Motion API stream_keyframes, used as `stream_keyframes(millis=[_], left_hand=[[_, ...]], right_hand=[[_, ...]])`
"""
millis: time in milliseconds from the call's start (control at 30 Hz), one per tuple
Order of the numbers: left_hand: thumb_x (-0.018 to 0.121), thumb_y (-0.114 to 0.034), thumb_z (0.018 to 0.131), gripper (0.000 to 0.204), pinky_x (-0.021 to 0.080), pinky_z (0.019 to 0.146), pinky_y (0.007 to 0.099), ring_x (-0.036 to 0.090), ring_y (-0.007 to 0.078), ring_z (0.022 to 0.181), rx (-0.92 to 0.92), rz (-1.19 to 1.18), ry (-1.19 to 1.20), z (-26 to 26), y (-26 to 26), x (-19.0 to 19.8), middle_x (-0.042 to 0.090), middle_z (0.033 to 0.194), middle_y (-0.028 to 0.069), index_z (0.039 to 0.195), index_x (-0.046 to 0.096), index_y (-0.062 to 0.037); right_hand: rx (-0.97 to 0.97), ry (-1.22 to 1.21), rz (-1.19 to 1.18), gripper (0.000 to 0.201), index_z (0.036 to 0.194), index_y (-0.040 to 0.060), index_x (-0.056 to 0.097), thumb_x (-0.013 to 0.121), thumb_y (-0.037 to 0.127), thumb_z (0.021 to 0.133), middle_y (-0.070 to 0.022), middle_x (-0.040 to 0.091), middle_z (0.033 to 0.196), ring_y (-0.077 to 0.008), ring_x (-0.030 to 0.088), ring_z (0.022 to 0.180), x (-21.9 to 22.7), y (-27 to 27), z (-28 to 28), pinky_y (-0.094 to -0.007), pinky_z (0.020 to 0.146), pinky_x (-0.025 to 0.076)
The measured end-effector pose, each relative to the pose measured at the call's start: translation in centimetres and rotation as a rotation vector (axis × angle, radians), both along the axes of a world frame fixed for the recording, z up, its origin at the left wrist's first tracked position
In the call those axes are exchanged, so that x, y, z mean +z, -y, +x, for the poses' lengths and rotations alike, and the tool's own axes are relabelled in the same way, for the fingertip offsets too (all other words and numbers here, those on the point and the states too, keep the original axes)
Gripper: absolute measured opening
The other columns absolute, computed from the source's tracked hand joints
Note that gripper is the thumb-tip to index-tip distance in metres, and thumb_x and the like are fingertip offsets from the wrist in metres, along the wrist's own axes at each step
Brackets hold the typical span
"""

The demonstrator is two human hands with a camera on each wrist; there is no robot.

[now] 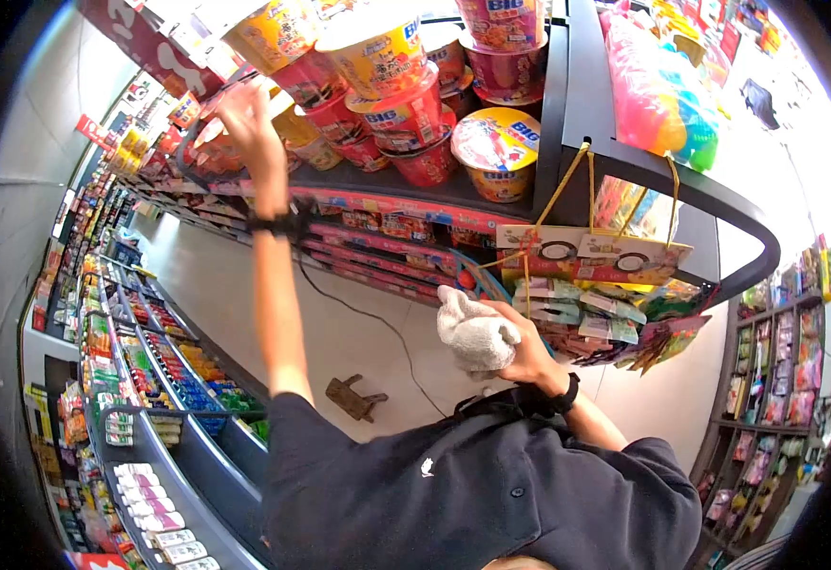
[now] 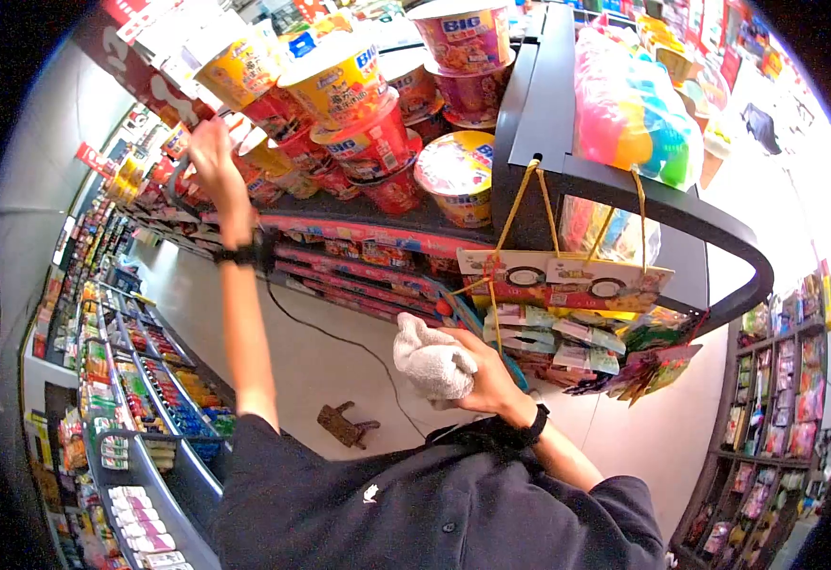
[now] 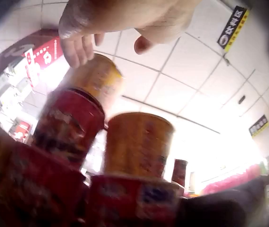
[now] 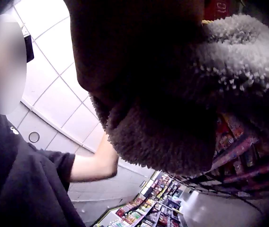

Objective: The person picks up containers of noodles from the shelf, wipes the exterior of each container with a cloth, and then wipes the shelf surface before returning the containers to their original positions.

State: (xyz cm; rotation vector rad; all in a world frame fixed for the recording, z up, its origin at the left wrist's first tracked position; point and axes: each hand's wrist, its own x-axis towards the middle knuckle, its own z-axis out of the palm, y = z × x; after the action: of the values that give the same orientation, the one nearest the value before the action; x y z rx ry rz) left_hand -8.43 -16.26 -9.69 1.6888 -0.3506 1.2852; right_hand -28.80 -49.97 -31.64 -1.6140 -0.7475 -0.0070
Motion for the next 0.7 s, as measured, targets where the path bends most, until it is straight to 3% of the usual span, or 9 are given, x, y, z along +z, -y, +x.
stream_keyframes(millis=[67,133,167,200,233,333,533,700], left_hand=[[0.058,-0.021,0.095,0.028,0.048,0.085,0.0296,0.057,0.0166,0.095,-0.243,0.046,-0.142,-4.2,5.7,-5.1,0.057,0.107,0.0098,0.114,0.05,-0.0025],[0.067,-0.022,0.089,0.041,0.048,0.087,0.0325,0.057,0.0176,0.096,-0.193,0.309,-0.253,-5.5,10.2,-10.0,0.057,0.107,0.0094,0.118,0.046,-0.0023],[0.074,-0.026,0.083,0.056,0.046,0.092,0.0345,0.056,0.0198,0.102,-0.261,0.248,-0.403,-5.3,12.3,-13.0,0.057,0.109,0.0114,0.122,0.043,-0.0011],[0.079,-0.031,0.078,0.071,0.044,0.097,0.0373,0.055,0.0247,0.111,-0.248,0.221,-0.51,-5.3,14.4,-15.0,0.056,0.116,0.0168,0.126,0.038,0.0012],[0.082,-0.032,0.073,0.081,0.042,0.098,0.0405,0.052,0.0351,0.115,-0.183,0.274,-0.527,-4.8,15.9,-16.9,0.05,0.123,0.0257,0.127,0.035,0.0066],[0.086,-0.037,0.066,0.108,0.04,0.099,0.0444,0.046,0.0428,0.12,-0.072,0.29,-0.548,-3.0,19.5,-19.1,0.044,0.129,0.0323,0.137,0.02,0.0119],[0.092,-0.028,0.056,0.12,0.046,0.093,0.044,0.053,0.044,0.114,-0.083,0.138,-0.394,-0.4,21.9,-20.4,0.048,0.126,0.0314,0.138,0.013,0.0099],[0.09,-0.023,0.057,0.118,0.037,0.104,0.0443,0.043,0.0393,0.124,-0.041,0.149,-0.389,-0.9,22.2,-19.8,0.039,0.134,0.028,0.141,0.013,0.006]], right_hand=[[-0.02,-0.118,0.075,0.07,0.125,0.0017,0.055,0.081,0.013,0.062,-0.013,0.056,0.127,-0.0238,0.058,0.113,0.1,0.5,-0.9,-0.0337,0.096,0.046],[-0.07,-0.214,0.195,0.068,0.126,0.0015,0.054,0.08,0.011,0.064,-0.011,0.058,0.124,-0.0195,0.057,0.112,0.5,0.9,-2.1,-0.0322,0.096,0.045],[-0.111,-0.174,0.187,0.066,0.125,0.0015,0.055,0.079,0.01,0.065,-0.0112,0.058,0.123,-0.02,0.058,0.112,0.4,1.2,-2.6,-0.0322,0.096,0.045],[-0.15,-0.132,0.182,0.064,0.124,0.0014,0.055,0.079,0.009,0.065,-0.0114,0.058,0.122,-0.0206,0.058,0.111,0.4,1.4,-3.0,-0.0323,0.096,0.045],[-0.204,-0.186,0.175,0.059,0.121,0.0012,0.058,0.077,0.008,0.066,-0.0124,0.058,0.123,-0.0218,0.058,0.111,1.3,1.3,-3.6,-0.0329,0.095,0.045],[-0.281,-0.119,0.112,0.055,0.118,0.0008,0.06,0.076,0.007,0.065,-0.014,0.057,0.123,-0.0226,0.058,0.11,2.8,1.6,-4.6,-0.0334,0.095,0.045],[-0.394,-0.174,0.148,0.058,0.111,0.0027,0.061,0.084,0.014,0.06,-0.0107,0.058,0.118,-0.0202,0.058,0.106,1.5,2.1,-5.4,-0.034,0.092,0.047],[-0.397,-0.272,0.187,0.055,0.11,0.0033,0.061,0.083,0.014,0.06,-0.0099,0.059,0.116,-0.0202,0.059,0.104,1.6,2.4,-4.9,-0.0337,0.09,0.048]])
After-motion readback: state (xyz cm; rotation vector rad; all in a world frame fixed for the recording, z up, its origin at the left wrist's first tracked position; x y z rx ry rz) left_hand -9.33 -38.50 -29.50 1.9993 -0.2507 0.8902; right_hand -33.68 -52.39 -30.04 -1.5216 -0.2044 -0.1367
